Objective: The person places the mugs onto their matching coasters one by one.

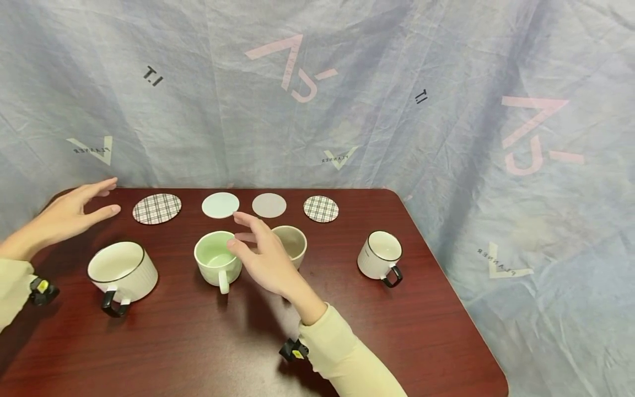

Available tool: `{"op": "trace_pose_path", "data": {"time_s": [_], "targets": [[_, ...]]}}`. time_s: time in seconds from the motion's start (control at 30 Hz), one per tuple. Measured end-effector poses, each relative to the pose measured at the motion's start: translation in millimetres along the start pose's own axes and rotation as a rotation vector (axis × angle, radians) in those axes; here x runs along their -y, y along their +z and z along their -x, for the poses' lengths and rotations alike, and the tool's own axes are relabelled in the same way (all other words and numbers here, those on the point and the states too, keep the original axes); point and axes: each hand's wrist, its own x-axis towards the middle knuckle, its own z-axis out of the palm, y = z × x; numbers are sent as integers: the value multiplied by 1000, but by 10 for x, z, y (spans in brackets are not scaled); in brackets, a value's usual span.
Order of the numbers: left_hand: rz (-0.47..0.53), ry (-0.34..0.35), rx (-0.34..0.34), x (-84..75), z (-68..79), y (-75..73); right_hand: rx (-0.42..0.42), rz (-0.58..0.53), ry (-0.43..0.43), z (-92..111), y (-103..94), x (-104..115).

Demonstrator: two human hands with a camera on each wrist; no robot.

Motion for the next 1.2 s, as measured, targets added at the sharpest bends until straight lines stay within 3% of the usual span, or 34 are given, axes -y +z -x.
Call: {"op": "trace_pose_path", "data": {"time_s": [0.23,0.5,0.7,0.83,1.07,1.2], "targets": [[26,-12,23,52,-70,26,15,3,51,-71,46,20],[20,-12,31,90,-98,89,30,10,85,-24,64,321],[15,-16,55,101,-129,122,35,-4,89,-18,136,361],[13,-22,74,112,-138,144,41,-20,97,-25,193,350],[11,-16,78,119,-153,173,33,11,73,-101,374,-18],[14,-13,81,142,-171,197,52,6,54,-111,444,-10]]}}
